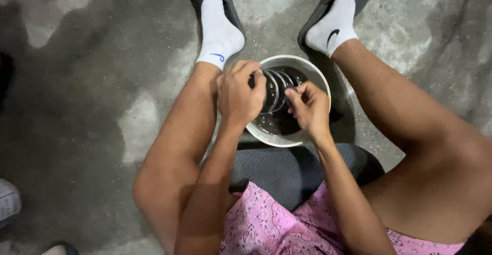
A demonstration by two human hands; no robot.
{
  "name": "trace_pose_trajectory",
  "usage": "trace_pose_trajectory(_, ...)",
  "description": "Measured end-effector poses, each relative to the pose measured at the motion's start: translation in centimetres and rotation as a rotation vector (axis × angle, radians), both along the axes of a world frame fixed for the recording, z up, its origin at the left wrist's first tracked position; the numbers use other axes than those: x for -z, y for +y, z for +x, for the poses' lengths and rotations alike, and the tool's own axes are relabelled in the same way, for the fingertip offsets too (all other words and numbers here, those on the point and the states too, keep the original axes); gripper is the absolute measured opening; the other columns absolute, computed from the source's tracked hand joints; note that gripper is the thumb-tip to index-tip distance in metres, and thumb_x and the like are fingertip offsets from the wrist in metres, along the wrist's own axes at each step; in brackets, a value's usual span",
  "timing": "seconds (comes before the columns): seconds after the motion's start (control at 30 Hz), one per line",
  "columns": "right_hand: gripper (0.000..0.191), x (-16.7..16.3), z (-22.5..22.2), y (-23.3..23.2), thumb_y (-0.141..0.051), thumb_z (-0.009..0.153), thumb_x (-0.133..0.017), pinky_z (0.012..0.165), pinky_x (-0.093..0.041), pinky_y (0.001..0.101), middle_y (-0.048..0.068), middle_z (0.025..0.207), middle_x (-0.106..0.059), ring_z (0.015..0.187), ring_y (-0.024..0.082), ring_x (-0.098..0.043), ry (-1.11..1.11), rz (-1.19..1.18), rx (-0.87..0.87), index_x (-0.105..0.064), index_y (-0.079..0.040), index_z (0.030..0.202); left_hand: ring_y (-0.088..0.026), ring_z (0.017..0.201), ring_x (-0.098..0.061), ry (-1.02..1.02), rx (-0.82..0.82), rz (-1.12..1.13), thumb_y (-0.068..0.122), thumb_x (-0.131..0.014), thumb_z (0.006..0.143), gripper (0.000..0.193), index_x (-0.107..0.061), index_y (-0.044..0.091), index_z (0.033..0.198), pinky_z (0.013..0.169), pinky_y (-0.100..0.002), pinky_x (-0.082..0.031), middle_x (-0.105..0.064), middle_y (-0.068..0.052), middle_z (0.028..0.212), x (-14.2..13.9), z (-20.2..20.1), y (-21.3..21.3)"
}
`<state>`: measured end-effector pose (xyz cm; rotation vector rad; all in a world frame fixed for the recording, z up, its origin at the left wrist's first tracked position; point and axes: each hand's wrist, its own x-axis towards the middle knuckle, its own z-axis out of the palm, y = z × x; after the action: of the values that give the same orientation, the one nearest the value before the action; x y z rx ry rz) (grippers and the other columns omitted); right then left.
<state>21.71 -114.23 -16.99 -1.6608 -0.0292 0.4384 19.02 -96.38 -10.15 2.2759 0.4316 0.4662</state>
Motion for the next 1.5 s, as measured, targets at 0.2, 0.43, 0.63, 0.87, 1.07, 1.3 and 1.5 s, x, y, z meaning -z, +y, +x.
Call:
trace_pose_trajectory(0.2,0.023,-0.5,1.8,1.8,-0.014,0.097,-0.073,0.049,-0.042,0.0227,-0.004,0.063,-0.057,0.054,0.004,-0.051,-0.029,-0.070,0.065,-0.061,-0.005,0.079,-0.034,0.102,-0.067,0.002,0.089,0.042,0.012,-0.062,0.091,0.016,-0.073,0.006,0.101,0.089,-0.047,-0.048,-0.072,-0.009,0.105,-0.5,0.3,0.9)
trace_pose_trajectory(0.43,0.032,-1.6,0.7,2.4,-0.018,0.100,-0.072,0.054,-0.039,0.0234,-0.005,0.064,-0.053,0.061,0.003,-0.045,-0.084,-0.163,0.035,-0.057,-0.007,0.073,-0.035,0.101,-0.067,-0.053,0.076,0.047,0.011,-0.061,0.093,0.012,-0.069,0.004,0.097,0.087,-0.048,-0.050,-0.071,-0.011,0.105,-0.7,0.9,1.7)
trace_pose_trajectory(0.63,0.034,-1.6,2.1,4.5,-0.017,0.098,-0.072,0.053,-0.037,0.0264,-0.004,0.064,-0.053,0.061,0.005,-0.044,0.025,-0.100,0.142,-0.054,-0.005,0.073,-0.033,0.099,-0.068,0.013,0.082,0.045,0.012,-0.061,0.092,0.012,-0.070,0.005,0.090,0.085,-0.046,-0.050,-0.073,-0.009,0.101,-0.8,0.8,2.4)
trace_pose_trajectory(0.87,0.030,-2.4,-0.1,4.9,-0.016,0.096,-0.073,0.059,-0.044,0.0248,-0.005,0.066,-0.055,0.066,0.004,-0.047,-0.174,-0.120,0.140,-0.056,-0.005,0.074,-0.034,0.098,-0.066,-0.060,0.051,0.113,0.013,-0.062,0.091,0.013,-0.072,0.005,0.095,0.086,-0.049,-0.047,-0.071,-0.010,0.100,-0.7,0.6,2.9)
trace_pose_trajectory(1.07,0.033,-3.3,2.7,6.8,-0.017,0.099,-0.074,0.057,-0.040,0.0286,0.000,0.065,-0.054,0.065,0.008,-0.045,-0.147,-0.135,0.159,-0.057,-0.003,0.074,-0.032,0.101,-0.068,0.019,0.053,0.037,0.013,-0.061,0.091,0.013,-0.071,0.006,0.092,0.087,-0.047,-0.047,-0.073,-0.008,0.102,-0.3,1.1,3.8)
trace_pose_trajectory(1.3,0.015,-2.1,-0.2,5.8,-0.013,0.091,-0.069,0.059,-0.051,0.0337,0.016,0.064,-0.063,0.057,0.016,-0.064,-0.249,-0.485,0.019,-0.066,-0.002,0.083,-0.033,0.102,-0.066,0.010,0.027,0.040,0.016,-0.062,0.090,0.015,-0.074,0.008,0.095,0.089,-0.047,-0.048,-0.073,-0.009,0.101,0.4,1.1,4.1)
trace_pose_trajectory(1.5,0.008,-3.0,0.3,3.1,-0.009,0.096,-0.069,0.062,-0.054,0.0324,0.012,0.074,-0.072,0.064,0.022,-0.069,-0.146,-0.321,0.120,-0.070,-0.001,0.096,-0.033,0.103,-0.066,0.061,-0.015,0.035,0.018,-0.062,0.090,0.017,-0.076,0.009,0.096,0.091,-0.047,-0.046,-0.073,-0.008,0.103,0.3,1.4,3.0)
